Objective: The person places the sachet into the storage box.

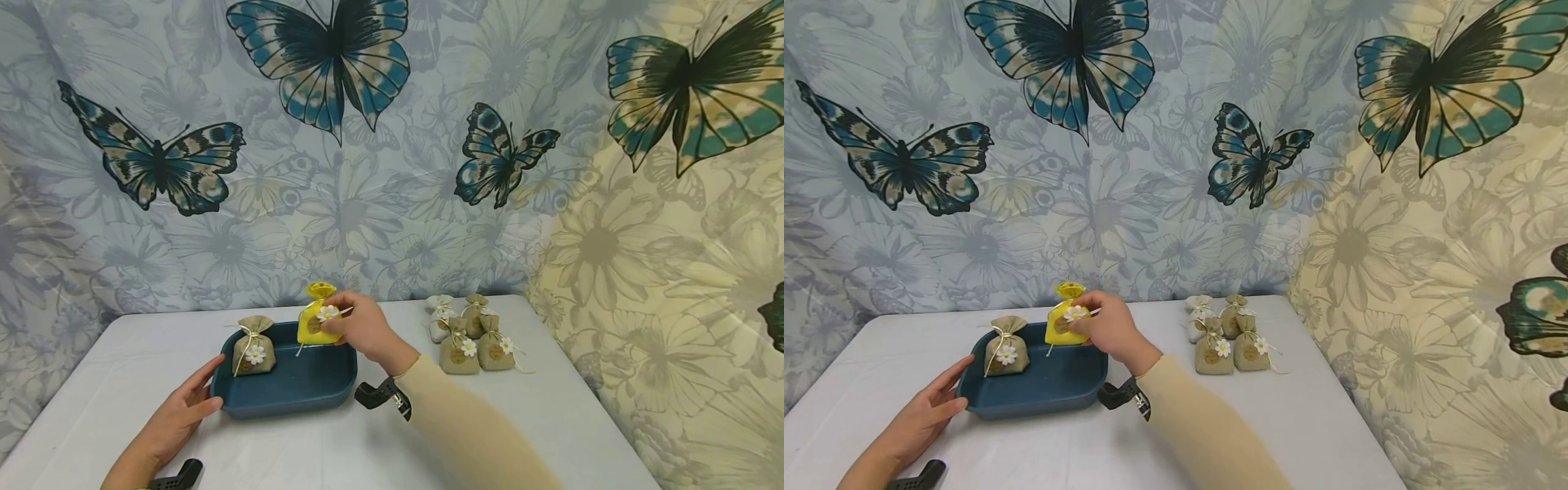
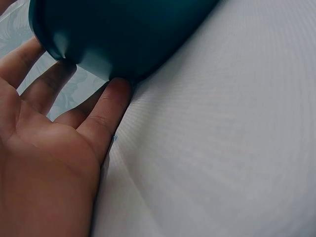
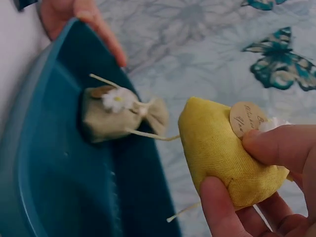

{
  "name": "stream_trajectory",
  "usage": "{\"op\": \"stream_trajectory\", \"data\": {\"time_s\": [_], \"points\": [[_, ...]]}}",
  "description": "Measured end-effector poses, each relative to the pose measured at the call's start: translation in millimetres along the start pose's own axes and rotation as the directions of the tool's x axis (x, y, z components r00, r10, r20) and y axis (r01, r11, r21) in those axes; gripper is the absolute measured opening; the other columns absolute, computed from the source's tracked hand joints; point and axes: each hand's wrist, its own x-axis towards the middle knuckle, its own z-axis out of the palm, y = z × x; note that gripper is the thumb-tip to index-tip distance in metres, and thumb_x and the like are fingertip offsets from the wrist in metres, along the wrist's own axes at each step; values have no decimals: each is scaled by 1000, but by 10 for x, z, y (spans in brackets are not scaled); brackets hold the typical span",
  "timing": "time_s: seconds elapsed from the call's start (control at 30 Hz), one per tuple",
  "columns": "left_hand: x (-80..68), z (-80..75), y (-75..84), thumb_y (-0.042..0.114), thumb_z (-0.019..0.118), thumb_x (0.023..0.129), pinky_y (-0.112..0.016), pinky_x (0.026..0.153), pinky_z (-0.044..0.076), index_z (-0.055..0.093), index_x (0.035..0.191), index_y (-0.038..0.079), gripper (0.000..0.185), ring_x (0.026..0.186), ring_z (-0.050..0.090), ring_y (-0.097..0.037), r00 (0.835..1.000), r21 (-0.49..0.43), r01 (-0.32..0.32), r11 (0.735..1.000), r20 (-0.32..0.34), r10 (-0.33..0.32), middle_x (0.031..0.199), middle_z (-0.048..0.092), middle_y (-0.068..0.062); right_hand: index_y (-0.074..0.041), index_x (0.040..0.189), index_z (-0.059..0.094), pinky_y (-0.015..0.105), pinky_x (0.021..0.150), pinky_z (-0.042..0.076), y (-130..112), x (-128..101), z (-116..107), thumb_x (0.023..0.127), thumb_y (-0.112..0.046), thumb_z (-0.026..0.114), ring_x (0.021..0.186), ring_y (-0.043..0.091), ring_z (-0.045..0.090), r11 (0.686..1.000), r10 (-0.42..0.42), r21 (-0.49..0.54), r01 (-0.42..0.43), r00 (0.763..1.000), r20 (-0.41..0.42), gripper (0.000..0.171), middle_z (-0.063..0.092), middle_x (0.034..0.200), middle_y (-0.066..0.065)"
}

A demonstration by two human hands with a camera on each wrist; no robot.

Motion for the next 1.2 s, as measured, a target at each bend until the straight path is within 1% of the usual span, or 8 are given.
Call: {"op": "stream_trajectory", "data": {"time_s": [0.1, 0.2, 0.43, 0.7, 0.77, 0.87, 1.03, 1.2], "points": [[1, 3, 6, 9, 58, 102, -53, 107, 12, 10, 161, 11, 76, 144, -8, -50, 1000, -3, 2, 1000, -2, -2, 162, -11, -22, -12, 108, 71, 36, 62, 59, 68, 58, 186, 83, -4, 80, 85, 20, 64, 999, 43, -19, -43, 999, 15, 28, 60, 103, 2], [7, 1, -1, 9, 58, 101, -58, 106, 10, 10, 161, 11, 77, 144, -7, -50, 1000, -5, -1, 1000, -2, 1, 162, -11, -22, -13, 105, 70, 34, 59, 58, 170, 121, 335, 83, -1, 79, 83, 19, 63, 996, 68, -51, -67, 997, 23, 27, 62, 100, -1], [7, -23, -25, 9, 57, 102, -55, 107, 12, 10, 161, 12, 76, 143, -9, -51, 1000, -9, 0, 1000, 8, 0, 162, -13, -22, -13, 98, 70, 29, 53, 54, 377, 247, 538, 80, 6, 78, 78, 16, 60, 988, 96, -119, -95, 995, 9, 27, 63, 93, -3], [9, -28, -20, 7, 57, 102, -58, 109, 10, 9, 162, 13, 77, 142, -10, -53, 1000, -33, -10, 999, 23, 11, 162, -14, -23, -13, 98, 70, 28, 56, 53, 475, 301, 611, 79, 6, 76, 79, 13, 58, 969, 86, -231, -83, 996, 4, 27, 63, 93, -4], [13, -27, -14, 7, 56, 102, -45, 112, 20, 9, 162, 13, 76, 142, -9, -54, 1000, -28, -14, 1000, 27, 14, 161, -14, -24, -13, 98, 70, 26, 59, 52, 499, 306, 627, 79, 8, 74, 80, 12, 57, 963, 76, -261, -70, 997, 12, 29, 64, 94, -4], [18, -22, -3, 7, 56, 102, -29, 107, 30, 9, 162, 12, 76, 141, -8, -55, 999, -27, -23, 999, 31, 24, 161, -14, -25, -13, 97, 70, 23, 64, 50, 525, 310, 654, 78, 11, 71, 82, 10, 56, 954, 65, -294, -58, 998, 13, 31, 64, 94, -5], [26, -7, 6, 7, 57, 102, -24, 102, 34, 9, 161, 10, 77, 142, -5, -56, 999, -23, -29, 999, 20, 29, 161, -11, -26, -14, 97, 70, 23, 67, 49, 543, 312, 691, 77, 11, 71, 83, 11, 56, 944, 79, -321, -77, 997, -6, 32, 64, 97, -4], [13, -5, -12, 6, 58, 101, -11, 90, 36, 9, 161, 9, 77, 142, -3, -56, 1000, -22, -21, 1000, 14, 21, 161, -10, -26, -16, 98, 69, 24, 68, 49, 544, 300, 719, 81, 5, 75, 82, 11, 56, 938, 112, -331, -105, 994, 1, 28, 63, 96, -5]]}}
